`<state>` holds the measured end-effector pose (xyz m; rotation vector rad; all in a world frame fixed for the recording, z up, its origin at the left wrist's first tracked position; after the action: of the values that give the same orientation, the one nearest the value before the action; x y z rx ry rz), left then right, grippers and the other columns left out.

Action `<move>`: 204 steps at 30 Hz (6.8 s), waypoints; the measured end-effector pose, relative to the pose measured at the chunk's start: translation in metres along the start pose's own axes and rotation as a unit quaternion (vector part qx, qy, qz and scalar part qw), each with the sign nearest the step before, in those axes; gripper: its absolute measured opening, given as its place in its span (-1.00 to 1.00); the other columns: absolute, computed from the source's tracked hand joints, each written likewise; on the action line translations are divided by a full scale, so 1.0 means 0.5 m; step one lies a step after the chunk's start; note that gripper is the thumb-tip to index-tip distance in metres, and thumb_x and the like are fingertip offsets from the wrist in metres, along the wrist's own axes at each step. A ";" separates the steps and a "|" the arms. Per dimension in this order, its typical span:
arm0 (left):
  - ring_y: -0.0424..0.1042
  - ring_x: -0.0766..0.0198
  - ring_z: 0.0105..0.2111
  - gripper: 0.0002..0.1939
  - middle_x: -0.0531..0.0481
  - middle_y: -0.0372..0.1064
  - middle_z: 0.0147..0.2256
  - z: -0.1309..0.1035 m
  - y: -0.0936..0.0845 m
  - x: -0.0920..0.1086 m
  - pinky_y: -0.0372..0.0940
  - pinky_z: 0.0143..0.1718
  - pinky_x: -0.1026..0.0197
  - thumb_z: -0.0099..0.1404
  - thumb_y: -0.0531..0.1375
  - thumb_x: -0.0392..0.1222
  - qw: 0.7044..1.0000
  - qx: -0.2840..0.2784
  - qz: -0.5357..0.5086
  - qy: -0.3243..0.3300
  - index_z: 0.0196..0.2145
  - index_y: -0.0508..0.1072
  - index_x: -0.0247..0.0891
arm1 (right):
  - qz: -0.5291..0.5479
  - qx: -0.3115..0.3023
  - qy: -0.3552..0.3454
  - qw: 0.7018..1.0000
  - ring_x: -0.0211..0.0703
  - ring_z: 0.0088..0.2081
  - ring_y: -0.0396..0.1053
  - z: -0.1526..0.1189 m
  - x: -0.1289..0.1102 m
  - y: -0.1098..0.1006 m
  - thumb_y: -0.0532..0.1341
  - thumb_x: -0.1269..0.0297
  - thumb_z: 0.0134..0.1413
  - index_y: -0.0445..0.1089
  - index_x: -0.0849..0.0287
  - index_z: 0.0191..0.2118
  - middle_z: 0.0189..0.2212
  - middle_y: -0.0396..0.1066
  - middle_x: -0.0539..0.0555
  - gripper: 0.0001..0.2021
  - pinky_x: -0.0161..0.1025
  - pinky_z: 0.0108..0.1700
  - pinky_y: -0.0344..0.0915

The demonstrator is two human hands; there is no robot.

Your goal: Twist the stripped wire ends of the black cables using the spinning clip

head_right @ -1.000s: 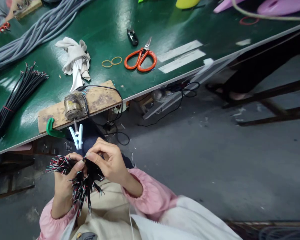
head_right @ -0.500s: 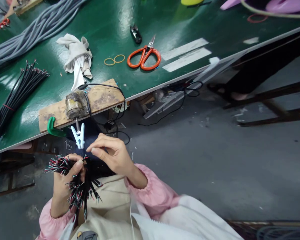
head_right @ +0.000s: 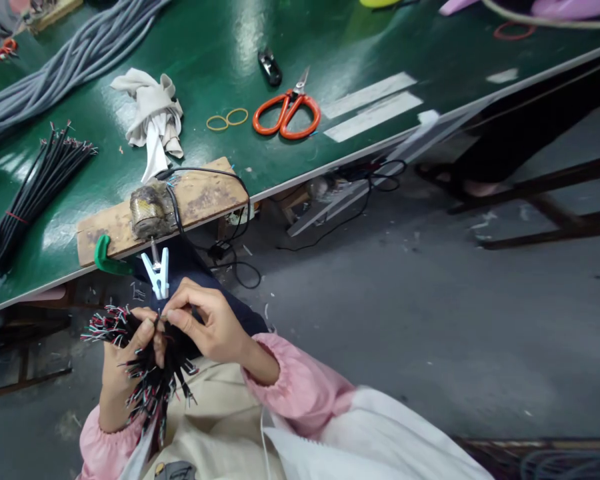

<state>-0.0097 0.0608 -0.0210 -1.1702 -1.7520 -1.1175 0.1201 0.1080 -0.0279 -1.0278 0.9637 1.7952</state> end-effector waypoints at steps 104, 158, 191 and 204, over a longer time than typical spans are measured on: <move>0.38 0.43 -0.67 -0.88 0.11 0.45 -0.64 0.018 0.007 0.029 0.28 -0.59 0.43 0.04 0.46 -0.26 0.990 0.044 0.094 0.095 -0.57 0.61 -0.22 | 0.341 0.049 0.309 0.886 -0.33 -0.53 0.17 0.029 0.108 -0.002 0.45 -0.14 -0.14 0.56 0.19 -0.43 -0.57 0.39 -0.02 -0.57 -0.34 -0.47 0.12; 0.39 0.36 -0.67 -0.80 0.04 0.47 -0.58 0.015 -0.016 0.019 0.28 -0.64 0.34 0.08 0.46 -0.08 0.983 0.053 0.120 0.131 -0.53 0.62 -0.23 | 0.217 0.024 0.271 0.937 -0.37 -0.59 0.13 0.104 0.044 0.014 0.42 -0.26 -0.20 0.45 0.21 -0.63 -0.65 0.29 -0.05 -0.46 -0.32 -0.55 0.07; 0.22 0.39 -0.70 -0.66 0.14 0.28 -0.70 0.000 0.034 0.023 0.18 -0.64 0.32 0.10 0.42 0.01 0.968 -0.033 0.230 0.097 -0.59 0.44 -0.24 | -0.150 0.008 -0.030 0.988 -0.19 -0.47 0.34 0.021 -0.080 -0.026 0.27 0.46 0.16 0.48 0.16 -0.44 -0.52 0.50 0.03 -0.84 -0.13 -0.26 0.33; 0.26 0.42 -0.65 -0.85 0.08 0.46 -0.53 -0.007 -0.001 0.002 0.18 -0.59 0.32 0.20 0.40 -0.12 0.980 0.030 0.169 0.101 -0.48 0.64 -0.20 | -0.243 0.090 -0.179 0.949 -0.18 -0.45 0.35 -0.025 -0.088 -0.014 0.20 0.44 0.28 0.48 0.13 -0.26 -0.50 0.46 0.02 -0.88 -0.19 -0.39 0.27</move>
<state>-0.0100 0.0579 -0.0190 -1.2167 -1.3621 -0.9358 0.1439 0.0869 0.0056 -0.7115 0.5740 1.3861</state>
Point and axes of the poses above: each hand's wrist, its own z-axis towards the middle knuckle, its own y-axis out of the palm, x = y × z, the point moved 5 cm from there along z, towards the middle knuckle
